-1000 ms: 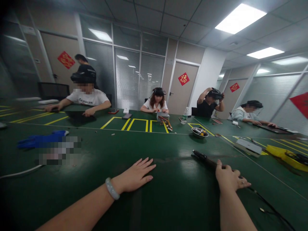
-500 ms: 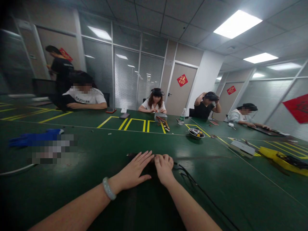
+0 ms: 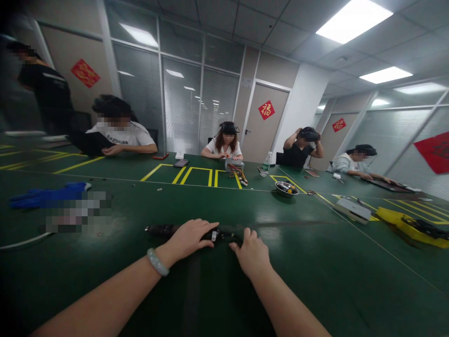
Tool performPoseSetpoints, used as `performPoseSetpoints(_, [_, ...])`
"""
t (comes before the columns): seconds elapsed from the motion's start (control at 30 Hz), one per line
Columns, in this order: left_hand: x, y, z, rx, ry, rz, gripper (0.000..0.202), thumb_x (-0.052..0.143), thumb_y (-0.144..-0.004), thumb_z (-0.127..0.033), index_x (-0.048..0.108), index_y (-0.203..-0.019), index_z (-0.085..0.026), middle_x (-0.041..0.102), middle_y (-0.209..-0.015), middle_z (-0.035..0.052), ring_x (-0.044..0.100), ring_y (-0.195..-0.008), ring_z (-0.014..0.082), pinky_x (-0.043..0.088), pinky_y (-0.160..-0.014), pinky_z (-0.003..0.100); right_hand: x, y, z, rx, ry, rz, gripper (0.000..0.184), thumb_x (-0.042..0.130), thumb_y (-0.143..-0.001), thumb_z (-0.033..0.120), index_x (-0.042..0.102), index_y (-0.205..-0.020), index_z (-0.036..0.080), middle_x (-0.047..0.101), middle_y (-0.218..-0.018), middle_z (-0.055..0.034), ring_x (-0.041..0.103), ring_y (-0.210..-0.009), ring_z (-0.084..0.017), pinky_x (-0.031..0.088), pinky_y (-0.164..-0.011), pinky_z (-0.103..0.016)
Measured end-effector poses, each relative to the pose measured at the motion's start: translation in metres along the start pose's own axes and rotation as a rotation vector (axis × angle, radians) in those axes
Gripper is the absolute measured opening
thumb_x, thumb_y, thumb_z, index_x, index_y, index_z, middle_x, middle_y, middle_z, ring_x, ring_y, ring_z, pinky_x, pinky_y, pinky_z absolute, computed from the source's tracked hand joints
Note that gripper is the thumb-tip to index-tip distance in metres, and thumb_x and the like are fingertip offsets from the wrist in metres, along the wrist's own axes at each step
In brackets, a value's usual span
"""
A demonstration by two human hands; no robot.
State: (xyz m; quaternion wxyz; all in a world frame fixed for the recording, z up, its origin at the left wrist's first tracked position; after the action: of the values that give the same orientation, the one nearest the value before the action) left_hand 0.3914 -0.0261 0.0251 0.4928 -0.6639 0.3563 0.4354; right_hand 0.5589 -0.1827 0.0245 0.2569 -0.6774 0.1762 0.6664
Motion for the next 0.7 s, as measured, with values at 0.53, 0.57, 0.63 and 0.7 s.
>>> performPoseSetpoints(0.53, [-0.021,0.014,0.031,-0.014,0.055,-0.017,0.045,0.062,-0.085,-0.037,0.050,-0.128,-0.030,0.058,-0.126,0.0025,0.053,-0.115,0.0224,0.037,-0.100,0.038,-0.028,-0.013,-0.003,-0.514,0.012,0.023,0.032,0.046,-0.092,0.051,0.058,-0.093,0.022,0.063,-0.094,-0.0037,0.060,-0.084,-0.019,0.040,-0.070,-0.027])
performPoseSetpoints(0.57, [-0.021,0.014,0.026,-0.013,0.055,-0.043,0.046,0.063,-0.084,-0.038,0.050,-0.128,-0.029,0.057,-0.128,0.0029,0.051,-0.118,0.0228,0.034,-0.103,0.039,-0.028,-0.008,-0.001,-0.514,0.023,0.008,0.030,0.045,-0.092,0.049,0.058,-0.093,0.022,0.062,-0.096,-0.0043,0.059,-0.085,-0.019,0.040,-0.071,-0.028])
performPoseSetpoints(0.63, [-0.017,0.012,0.016,-0.004,0.050,-0.077,0.048,0.063,-0.083,-0.039,0.050,-0.128,-0.029,0.053,-0.133,0.0031,0.047,-0.123,0.0237,0.028,-0.109,0.043,-0.027,-0.001,0.003,-0.470,0.047,-0.023,0.026,0.046,-0.092,0.044,0.058,-0.094,0.021,0.060,-0.099,-0.0061,0.058,-0.087,-0.020,0.042,-0.072,-0.030])
performPoseSetpoints(0.7, [-0.013,0.008,0.006,0.013,0.045,-0.084,0.040,0.059,-0.086,-0.033,0.053,-0.125,-0.029,0.054,-0.132,0.0022,0.047,-0.123,0.0226,0.028,-0.110,0.043,-0.023,0.003,0.007,-0.393,0.074,-0.048,0.021,0.049,-0.091,0.037,0.058,-0.098,0.019,0.060,-0.100,-0.0084,0.058,-0.089,-0.022,0.043,-0.074,-0.032])
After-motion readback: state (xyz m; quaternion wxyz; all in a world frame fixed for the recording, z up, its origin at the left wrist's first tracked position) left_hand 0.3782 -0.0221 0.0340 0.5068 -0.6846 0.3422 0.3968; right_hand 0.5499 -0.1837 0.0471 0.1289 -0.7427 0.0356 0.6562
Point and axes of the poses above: each hand's wrist, its own y-axis away from the middle knuckle, its own x-axis out of the palm, z = x × y, the point moved 1 cm from there along -y, towards the middle knuckle
